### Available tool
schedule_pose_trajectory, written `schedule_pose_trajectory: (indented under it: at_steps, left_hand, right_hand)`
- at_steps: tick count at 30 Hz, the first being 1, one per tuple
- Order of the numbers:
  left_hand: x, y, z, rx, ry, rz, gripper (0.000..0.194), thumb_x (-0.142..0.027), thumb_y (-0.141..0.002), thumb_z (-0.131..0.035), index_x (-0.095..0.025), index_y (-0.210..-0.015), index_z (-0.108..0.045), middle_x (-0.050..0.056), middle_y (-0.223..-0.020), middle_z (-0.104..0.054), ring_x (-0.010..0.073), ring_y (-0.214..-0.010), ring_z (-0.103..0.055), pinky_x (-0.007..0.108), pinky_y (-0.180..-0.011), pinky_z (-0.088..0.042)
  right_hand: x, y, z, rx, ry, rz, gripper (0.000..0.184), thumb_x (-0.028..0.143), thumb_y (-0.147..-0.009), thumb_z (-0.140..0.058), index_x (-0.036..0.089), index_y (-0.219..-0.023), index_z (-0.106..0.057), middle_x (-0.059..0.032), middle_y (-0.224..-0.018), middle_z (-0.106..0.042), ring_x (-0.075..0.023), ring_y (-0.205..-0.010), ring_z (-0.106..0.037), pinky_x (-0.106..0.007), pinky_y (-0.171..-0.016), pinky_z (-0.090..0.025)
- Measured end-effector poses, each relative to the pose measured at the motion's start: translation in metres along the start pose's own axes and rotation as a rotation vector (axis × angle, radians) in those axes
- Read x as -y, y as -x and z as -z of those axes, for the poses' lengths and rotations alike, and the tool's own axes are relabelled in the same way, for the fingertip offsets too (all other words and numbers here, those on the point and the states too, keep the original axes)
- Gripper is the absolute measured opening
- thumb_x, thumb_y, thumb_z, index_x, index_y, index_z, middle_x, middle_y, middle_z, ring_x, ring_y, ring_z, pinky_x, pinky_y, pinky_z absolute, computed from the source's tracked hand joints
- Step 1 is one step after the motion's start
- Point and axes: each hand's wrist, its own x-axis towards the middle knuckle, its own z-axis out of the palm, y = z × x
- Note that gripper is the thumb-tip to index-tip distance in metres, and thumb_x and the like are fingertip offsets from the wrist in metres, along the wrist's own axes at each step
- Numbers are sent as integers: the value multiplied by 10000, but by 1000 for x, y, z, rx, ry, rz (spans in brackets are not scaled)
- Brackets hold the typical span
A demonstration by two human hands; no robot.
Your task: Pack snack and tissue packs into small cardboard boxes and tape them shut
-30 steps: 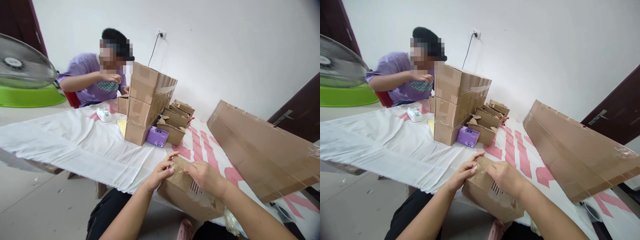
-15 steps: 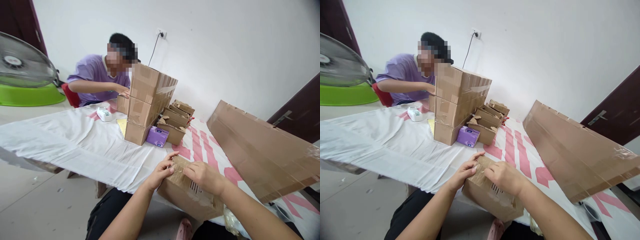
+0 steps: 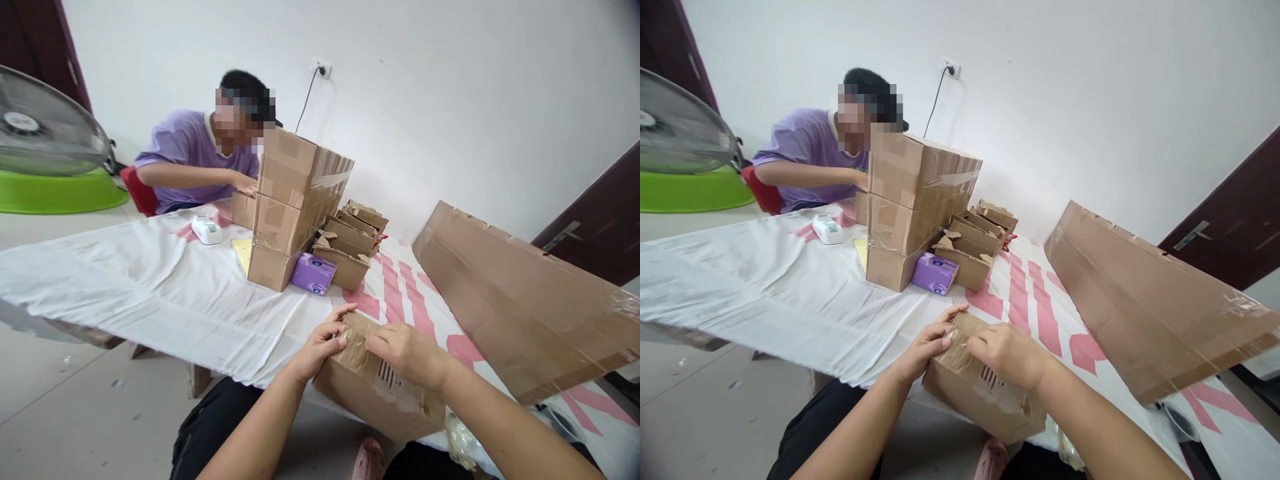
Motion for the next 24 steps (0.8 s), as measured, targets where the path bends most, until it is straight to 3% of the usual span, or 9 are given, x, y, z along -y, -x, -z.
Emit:
schedule_pose_trajectory:
  at_steps: [5, 8, 12, 18, 24]
  left_hand:
    - [0, -1, 1, -3, -25, 5, 316, -464, -759, -645, -152, -704, -648, 102, -1487, -367, 339, -1315, -346, 407, -1086, -240]
    - [-2, -1, 1, 2, -25, 10, 322, -468, -760, -644, -151, -709, -649, 101, -1496, -355, 341, -1319, -346, 406, -1089, -239]
    - [-3, -1, 1, -1, -27, 16, 329, -475, -763, -644, -151, -704, -642, 102, -1498, -357, 341, -1311, -357, 409, -1084, -249]
    - [-2, 0, -1, -21, -53, 15, 373, -511, -755, -643, -149, -674, -610, 119, -1492, -367, 335, -1276, -396, 411, -1070, -276]
    - [-2, 0, 0, -17, -60, 1, 363, -505, -759, -649, -153, -683, -613, 118, -1462, -402, 333, -1300, -373, 398, -1088, -257]
  right_hand:
    - [2, 7, -6, -72, -73, -77, 175, 110, -931, -414, 166, -850, -560, -27, -712, -631, -150, -645, -576, -272, -610, -435]
    - [2, 13, -5, -115, -133, -142, 173, 106, -933, -411, 166, -958, -572, -46, -828, -673, -148, -721, -615, -263, -646, -463]
    - [0, 15, 2, -108, -80, -77, 207, 104, -933, -407, 171, -991, -594, -79, -1022, -683, -150, -805, -628, -276, -671, -472]
    - [6, 1, 12, 34, 149, 54, 226, 111, -924, -430, 166, -760, -576, -48, -739, -618, -169, -659, -535, -304, -560, -373]
    - [7, -16, 13, 106, 245, 182, 219, 85, -907, -415, 151, -777, -578, -53, -702, -590, -187, -659, -510, -329, -550, -332]
